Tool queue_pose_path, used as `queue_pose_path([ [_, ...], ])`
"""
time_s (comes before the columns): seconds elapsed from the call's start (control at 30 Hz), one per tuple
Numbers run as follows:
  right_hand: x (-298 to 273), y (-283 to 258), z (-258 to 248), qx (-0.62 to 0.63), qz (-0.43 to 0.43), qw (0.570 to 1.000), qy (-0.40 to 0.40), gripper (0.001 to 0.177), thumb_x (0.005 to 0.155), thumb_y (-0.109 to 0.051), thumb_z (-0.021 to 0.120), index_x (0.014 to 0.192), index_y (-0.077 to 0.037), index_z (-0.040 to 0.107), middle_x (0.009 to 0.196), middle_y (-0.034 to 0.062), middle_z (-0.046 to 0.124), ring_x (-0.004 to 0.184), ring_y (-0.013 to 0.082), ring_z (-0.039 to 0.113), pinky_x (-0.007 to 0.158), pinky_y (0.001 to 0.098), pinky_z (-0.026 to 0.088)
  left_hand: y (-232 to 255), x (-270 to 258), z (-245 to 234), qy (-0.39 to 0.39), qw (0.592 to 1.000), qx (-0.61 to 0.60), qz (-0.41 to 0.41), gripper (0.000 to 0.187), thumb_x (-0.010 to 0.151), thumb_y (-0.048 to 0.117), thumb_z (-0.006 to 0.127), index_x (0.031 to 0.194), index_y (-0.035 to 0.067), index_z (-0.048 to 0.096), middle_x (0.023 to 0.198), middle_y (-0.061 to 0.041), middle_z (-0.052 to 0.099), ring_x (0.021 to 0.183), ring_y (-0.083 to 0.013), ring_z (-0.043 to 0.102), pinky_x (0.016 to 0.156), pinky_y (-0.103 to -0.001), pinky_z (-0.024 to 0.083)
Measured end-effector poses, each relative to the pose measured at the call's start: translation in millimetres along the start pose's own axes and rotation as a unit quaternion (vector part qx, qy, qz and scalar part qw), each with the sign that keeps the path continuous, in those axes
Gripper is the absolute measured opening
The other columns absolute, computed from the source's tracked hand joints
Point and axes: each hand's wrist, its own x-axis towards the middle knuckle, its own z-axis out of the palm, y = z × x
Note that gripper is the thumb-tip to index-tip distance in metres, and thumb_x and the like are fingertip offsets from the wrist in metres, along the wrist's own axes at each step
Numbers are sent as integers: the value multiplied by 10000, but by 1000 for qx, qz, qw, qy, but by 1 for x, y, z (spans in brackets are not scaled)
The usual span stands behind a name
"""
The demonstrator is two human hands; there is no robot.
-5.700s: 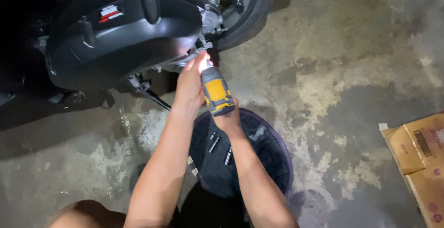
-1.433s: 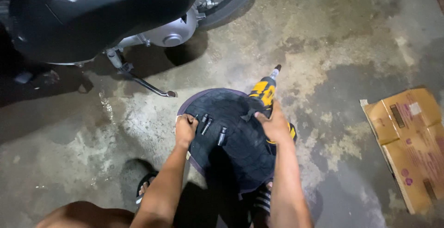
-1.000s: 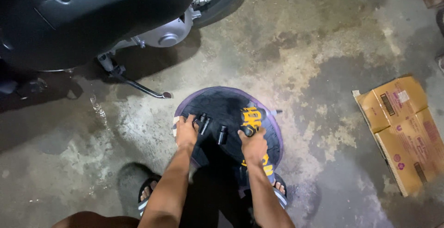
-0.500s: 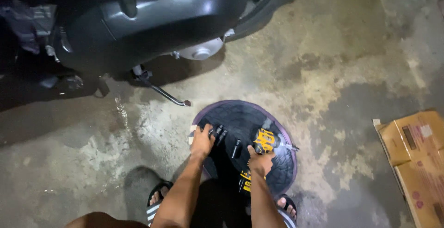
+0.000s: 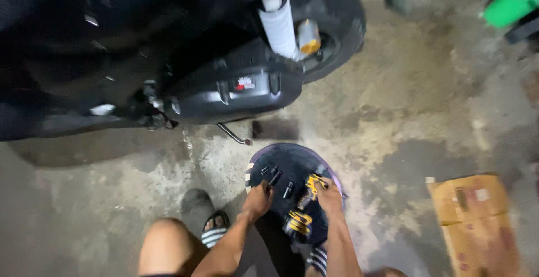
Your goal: The person uses a cordless impact driver to remove bolts from the rear side cover of a motorcycle. After removing the bolts, they retrieve a white string and tie it around the rear shock absorber and side cover, securing the cover in place.
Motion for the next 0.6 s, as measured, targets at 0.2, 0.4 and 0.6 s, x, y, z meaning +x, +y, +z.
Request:
queue_pose_path([
  [0.2,-99,-94,-142,75,-27,989,-128,342,919,-317,657,1148,-74,730,992,142,775,925,264,719,779,353,549,126,-155,-110,-70,996,-47,-3,402,974,406,560,955,52,750,932,-247,700,939,-429,691,823,-519,548],
  [0.4,-220,-187,-285,300,117,911,-257,473,946,-363,591,1297,-50,634,1168,175,781,1062,282,755,910,394,579,262,-279,-203,-79,994,-79,13,308,962,360,611,973,57,667,850,-201,711,848,-390,699,754,-463,539],
  [0.6,-311,-250,-436,286,30,913,-289,492,966,-350,569,1330,-22,616,1198,216,765,1113,303,750,986,423,570,394,-343,-239,-47,985,-163,38,138,954,198,605,1053,114,652,882,-123,722,807,-249,704,759,-365,547],
])
